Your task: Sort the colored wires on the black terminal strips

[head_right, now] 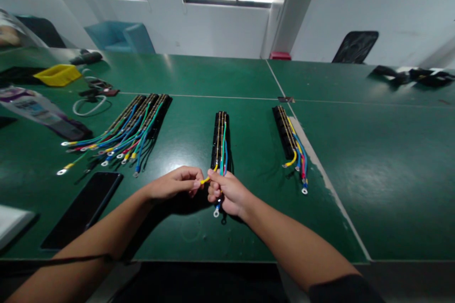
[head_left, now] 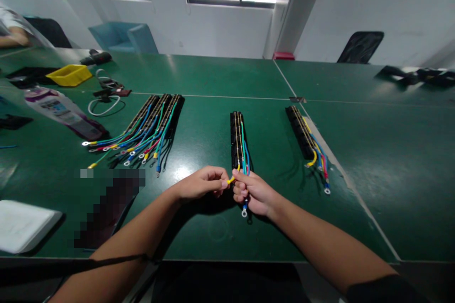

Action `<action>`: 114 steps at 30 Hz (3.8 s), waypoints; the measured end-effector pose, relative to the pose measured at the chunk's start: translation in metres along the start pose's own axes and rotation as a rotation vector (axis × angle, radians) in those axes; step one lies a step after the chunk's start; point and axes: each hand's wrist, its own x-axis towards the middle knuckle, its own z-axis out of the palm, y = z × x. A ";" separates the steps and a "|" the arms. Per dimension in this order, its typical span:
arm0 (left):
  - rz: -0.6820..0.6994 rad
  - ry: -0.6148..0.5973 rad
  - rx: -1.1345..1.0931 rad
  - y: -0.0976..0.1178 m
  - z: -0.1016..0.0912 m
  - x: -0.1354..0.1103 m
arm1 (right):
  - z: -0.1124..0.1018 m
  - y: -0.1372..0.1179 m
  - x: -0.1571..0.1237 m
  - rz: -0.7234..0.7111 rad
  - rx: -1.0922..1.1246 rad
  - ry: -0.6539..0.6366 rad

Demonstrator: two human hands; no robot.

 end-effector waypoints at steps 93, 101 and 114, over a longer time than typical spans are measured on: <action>0.304 0.188 0.489 0.002 0.009 -0.005 | 0.004 0.007 -0.004 -0.170 -0.361 0.164; 0.330 0.136 0.671 0.006 0.000 -0.007 | 0.001 0.004 -0.003 -0.132 -0.158 0.132; 0.338 0.292 0.992 0.001 0.007 -0.004 | 0.003 0.014 0.002 -0.256 -0.258 0.195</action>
